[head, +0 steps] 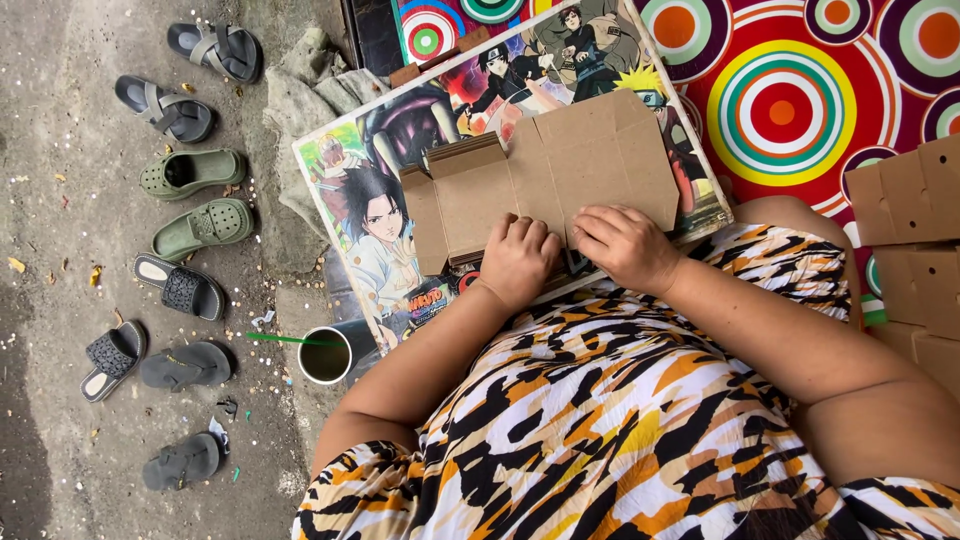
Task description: Folding cardboard templates into boxes
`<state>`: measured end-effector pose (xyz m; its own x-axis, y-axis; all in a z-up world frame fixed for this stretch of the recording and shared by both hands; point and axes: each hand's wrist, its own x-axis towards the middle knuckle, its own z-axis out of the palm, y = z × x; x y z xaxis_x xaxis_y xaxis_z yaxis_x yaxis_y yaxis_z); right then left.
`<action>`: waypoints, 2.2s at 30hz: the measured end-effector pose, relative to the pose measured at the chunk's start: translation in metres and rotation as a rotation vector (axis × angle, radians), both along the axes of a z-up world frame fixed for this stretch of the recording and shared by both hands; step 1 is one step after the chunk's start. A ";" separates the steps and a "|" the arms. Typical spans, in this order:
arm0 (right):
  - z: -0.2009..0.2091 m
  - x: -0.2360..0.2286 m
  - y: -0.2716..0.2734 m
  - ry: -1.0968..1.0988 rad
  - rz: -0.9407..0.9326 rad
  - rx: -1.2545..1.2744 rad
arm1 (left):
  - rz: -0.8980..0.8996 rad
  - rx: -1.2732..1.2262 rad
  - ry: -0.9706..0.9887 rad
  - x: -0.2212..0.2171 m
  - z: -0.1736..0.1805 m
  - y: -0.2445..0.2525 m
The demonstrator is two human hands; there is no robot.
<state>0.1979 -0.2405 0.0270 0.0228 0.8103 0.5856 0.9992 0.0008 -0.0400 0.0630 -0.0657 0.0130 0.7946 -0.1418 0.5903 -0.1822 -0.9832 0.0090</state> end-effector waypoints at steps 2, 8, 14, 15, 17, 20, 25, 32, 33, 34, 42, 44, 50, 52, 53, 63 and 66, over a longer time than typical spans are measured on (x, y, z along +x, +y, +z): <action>-0.006 -0.003 0.000 0.001 0.002 0.000 | 0.021 0.006 0.061 -0.002 -0.005 0.003; -0.013 -0.013 -0.001 -0.008 -0.030 -0.002 | 0.043 0.003 0.333 0.006 0.019 0.005; -0.007 -0.017 0.001 0.002 -0.052 -0.006 | 0.105 -0.168 0.633 0.031 0.057 0.022; -0.006 -0.017 0.002 0.002 -0.056 -0.008 | 0.140 -0.268 0.700 0.037 0.054 0.026; -0.011 -0.017 0.001 0.003 -0.060 -0.011 | 0.133 -0.340 0.740 0.047 0.046 0.036; -0.015 -0.017 0.001 0.005 -0.069 -0.008 | 0.166 -0.391 0.872 0.065 0.038 0.050; -0.017 -0.017 -0.001 0.007 -0.085 -0.018 | 0.310 -0.419 1.151 0.088 0.044 0.061; -0.017 -0.017 -0.001 0.037 -0.088 -0.007 | 0.353 -0.267 1.235 0.102 0.046 0.067; -0.018 -0.017 -0.001 0.044 -0.093 -0.008 | 0.360 -0.235 1.256 0.103 0.050 0.066; -0.018 -0.016 -0.001 0.045 -0.091 -0.011 | 0.360 -0.238 1.258 0.104 0.049 0.067; -0.019 -0.017 -0.002 0.047 -0.127 -0.006 | 0.336 -0.323 1.237 0.095 0.060 0.066; -0.021 -0.016 -0.006 0.067 -0.121 -0.022 | 0.226 -0.376 1.063 0.071 0.049 0.060; -0.039 -0.005 -0.014 0.120 -0.084 -0.041 | 0.005 -0.160 0.665 0.013 0.020 0.031; -0.037 0.002 -0.010 0.109 -0.072 -0.056 | -0.013 -0.129 0.595 0.001 0.023 0.025; -0.036 0.007 -0.007 0.120 -0.058 -0.069 | 0.005 -0.093 0.615 -0.002 0.026 0.021; 0.039 0.036 0.027 0.426 -0.003 -0.621 | 0.041 -0.036 0.647 -0.014 0.032 0.011; 0.067 0.039 0.039 0.415 0.031 -0.706 | 0.048 -0.135 0.644 -0.011 0.039 0.012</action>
<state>0.2368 -0.2016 0.0935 0.0968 0.9888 -0.1136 0.9029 -0.1352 -0.4079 0.0518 -0.0532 0.0517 0.9984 -0.0558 0.0052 -0.0555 -0.9727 0.2252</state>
